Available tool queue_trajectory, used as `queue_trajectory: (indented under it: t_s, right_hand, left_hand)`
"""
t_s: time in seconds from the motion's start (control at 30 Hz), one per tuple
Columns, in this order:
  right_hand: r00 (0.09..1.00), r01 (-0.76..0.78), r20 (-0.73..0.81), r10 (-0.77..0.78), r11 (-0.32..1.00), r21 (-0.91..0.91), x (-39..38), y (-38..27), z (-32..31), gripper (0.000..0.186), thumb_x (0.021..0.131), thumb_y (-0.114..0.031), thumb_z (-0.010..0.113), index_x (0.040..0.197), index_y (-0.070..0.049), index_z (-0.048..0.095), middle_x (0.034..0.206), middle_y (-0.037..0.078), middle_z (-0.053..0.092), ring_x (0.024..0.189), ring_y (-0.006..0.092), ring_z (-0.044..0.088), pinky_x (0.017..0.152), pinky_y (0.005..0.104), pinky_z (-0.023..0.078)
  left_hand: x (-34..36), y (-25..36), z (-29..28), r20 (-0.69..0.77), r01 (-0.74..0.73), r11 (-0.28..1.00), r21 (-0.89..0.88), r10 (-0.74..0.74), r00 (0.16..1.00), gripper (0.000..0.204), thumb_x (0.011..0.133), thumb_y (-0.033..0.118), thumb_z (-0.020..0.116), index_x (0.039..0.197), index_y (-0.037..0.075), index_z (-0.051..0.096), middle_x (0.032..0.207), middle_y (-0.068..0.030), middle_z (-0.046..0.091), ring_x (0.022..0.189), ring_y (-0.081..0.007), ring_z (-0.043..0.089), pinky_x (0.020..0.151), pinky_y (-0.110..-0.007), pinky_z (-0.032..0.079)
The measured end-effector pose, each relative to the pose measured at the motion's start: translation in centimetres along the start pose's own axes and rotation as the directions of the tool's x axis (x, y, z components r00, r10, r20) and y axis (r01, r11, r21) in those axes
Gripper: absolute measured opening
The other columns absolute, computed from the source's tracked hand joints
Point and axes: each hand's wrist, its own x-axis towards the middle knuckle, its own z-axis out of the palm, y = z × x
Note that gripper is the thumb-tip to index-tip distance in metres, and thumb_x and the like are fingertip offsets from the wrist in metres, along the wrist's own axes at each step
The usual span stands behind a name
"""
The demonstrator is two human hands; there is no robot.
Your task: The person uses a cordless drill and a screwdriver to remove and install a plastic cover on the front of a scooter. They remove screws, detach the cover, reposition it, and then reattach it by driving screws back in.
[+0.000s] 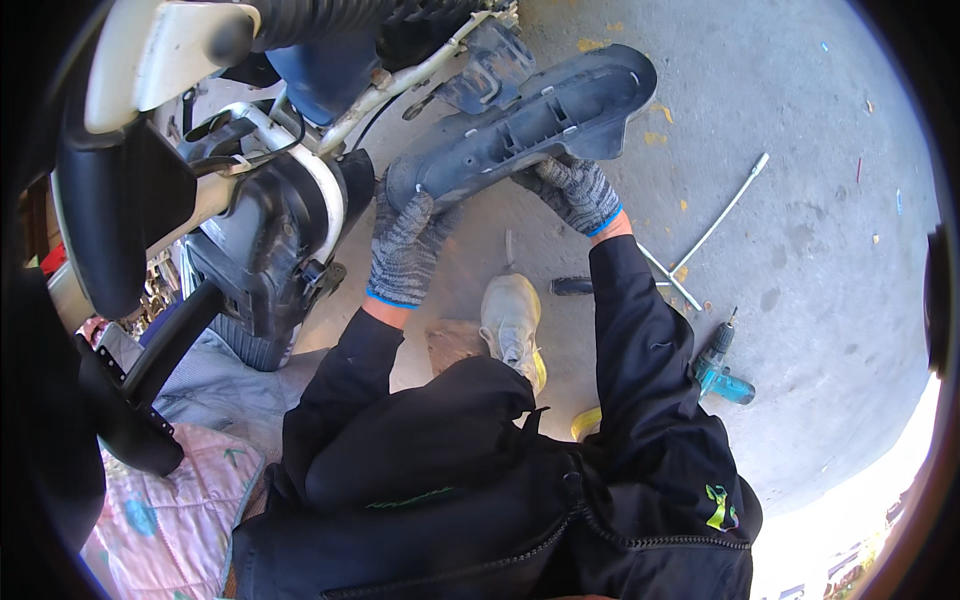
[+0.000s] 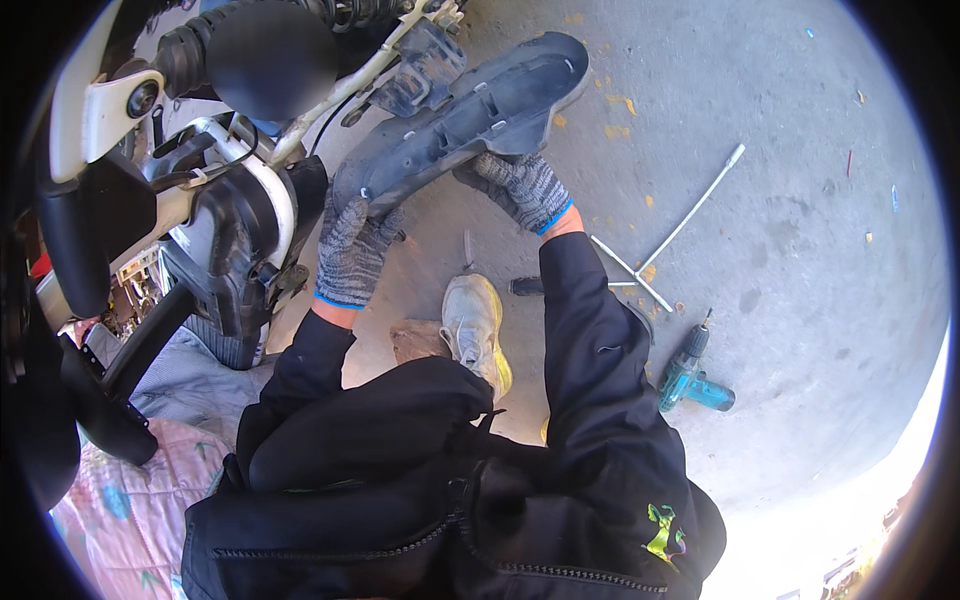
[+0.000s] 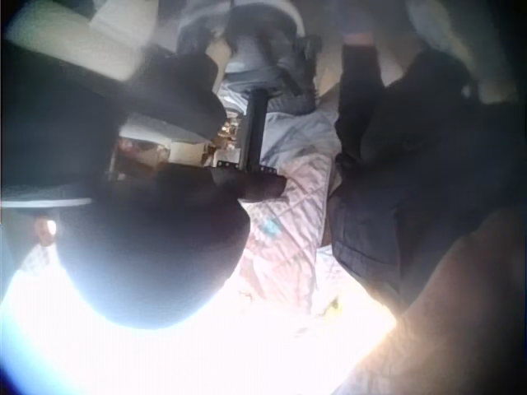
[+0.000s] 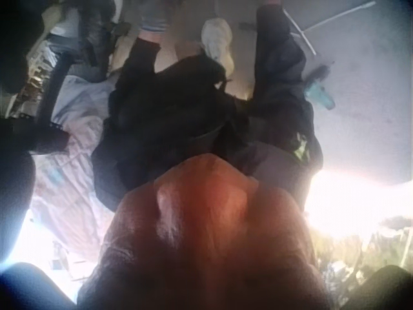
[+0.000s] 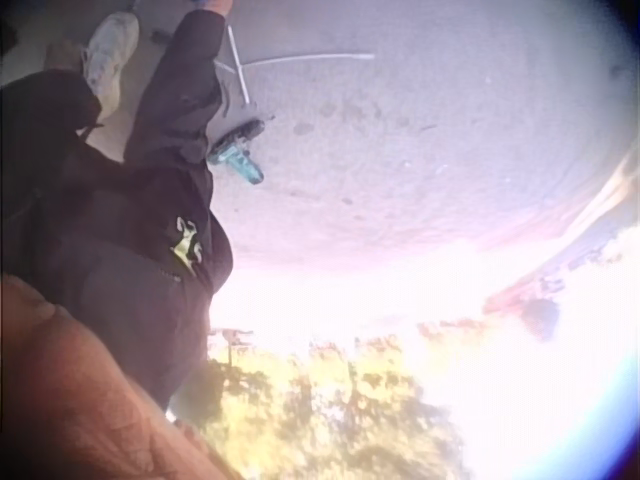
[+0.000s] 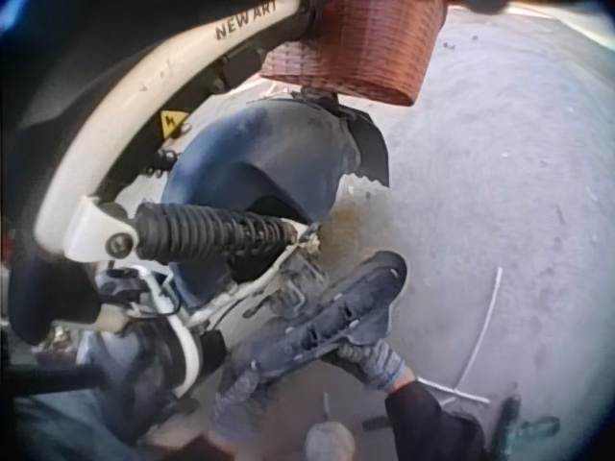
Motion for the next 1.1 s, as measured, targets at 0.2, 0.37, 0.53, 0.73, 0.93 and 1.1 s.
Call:
queue_trajectory:
  t_s: [0.2, 0.37, 0.53, 0.73, 0.93, 1.1]
  right_hand:
    - [1.0, 0.013, 0.017, -0.014, 0.998, 0.068, 0.6, 0.1, -0.3, 0.054, 0.088, -0.014, 0.073, 0.136, -0.007, 0.049, 0.132, 0.011, 0.057, 0.12, 0.0275, 0.057, 0.106, 0.0436, 0.047]
    - [0.996, -0.006, -0.086, 0.007, 1.0, 0.019, 1.1, -0.3, 0.9, 0.043, 0.091, -0.015, 0.068, 0.13, -0.001, 0.054, 0.123, 0.014, 0.063, 0.115, 0.0308, 0.061, 0.1, 0.0463, 0.051]
    - [0.956, 0.033, -0.289, -0.055, 0.996, -0.082, 1.6, -2.9, 5.8, 0.038, 0.091, -0.012, 0.068, 0.124, 0.002, 0.056, 0.115, 0.016, 0.066, 0.102, 0.0321, 0.067, 0.089, 0.0443, 0.058]
    - [0.899, -0.076, -0.439, -0.001, 0.985, -0.157, 0.7, -4.4, 8.2, 0.035, 0.09, -0.011, 0.069, 0.117, 0.006, 0.056, 0.106, 0.02, 0.067, 0.082, 0.0329, 0.072, 0.066, 0.0354, 0.064]
    - [0.875, -0.033, -0.482, -0.045, 0.988, -0.151, 0.5, -4.3, 10.1, 0.034, 0.089, -0.011, 0.07, 0.115, 0.007, 0.056, 0.1, 0.021, 0.068, 0.077, 0.0322, 0.072, 0.063, 0.0329, 0.063]
    - [0.89, -0.042, -0.456, -0.01, 0.994, -0.105, 0.2, -3.8, 9.8, 0.034, 0.089, -0.013, 0.071, 0.114, 0.007, 0.057, 0.096, 0.02, 0.069, 0.074, 0.0299, 0.072, 0.06, 0.0323, 0.061]
  left_hand:
    - [0.0, 0.1, 0.3, -0.01, -0.012, 0.998, 0.059, 0.013, 1.0, 0.06, 0.091, 0.023, 0.068, 0.143, 0.015, 0.04, 0.135, -0.008, 0.048, 0.115, -0.0262, 0.057, 0.089, -0.041, 0.055]
    - [1.2, 0.7, 0.1, -0.036, -0.029, 0.999, 0.02, 0.029, 0.999, 0.055, 0.093, 0.03, 0.067, 0.139, 0.009, 0.045, 0.131, -0.0097, 0.054, 0.119, -0.0282, 0.056, 0.092, -0.043, 0.054]
    - [3.0, 1.6, -0.4, -0.064, 0.016, 0.98, -0.198, -0.029, 0.998, 0.051, 0.095, 0.034, 0.063, 0.133, 0.003, 0.049, 0.127, -0.0144, 0.059, 0.114, -0.0329, 0.059, 0.092, -0.044, 0.055]
    - [2.1, 2.6, 2.3, -0.182, -0.031, 0.991, -0.132, 0.006, 0.983, 0.053, 0.09, 0.044, 0.068, 0.121, 0.003, 0.056, 0.108, -0.0145, 0.066, 0.082, -0.0299, 0.069, 0.067, -0.038, 0.061]
    - [2.1, 3.1, 2.6, -0.209, -0.004, 0.977, -0.212, -0.042, 0.977, 0.057, 0.089, 0.047, 0.068, 0.124, 0.004, 0.054, 0.106, -0.0161, 0.066, 0.082, -0.0315, 0.068, 0.071, -0.04, 0.06]
    - [2.4, 3.4, 2.0, -0.204, -0.002, 0.981, -0.194, -0.039, 0.978, 0.056, 0.09, 0.044, 0.068, 0.127, 0.006, 0.053, 0.121, -0.0154, 0.061, 0.107, -0.0327, 0.061, 0.084, -0.046, 0.059]
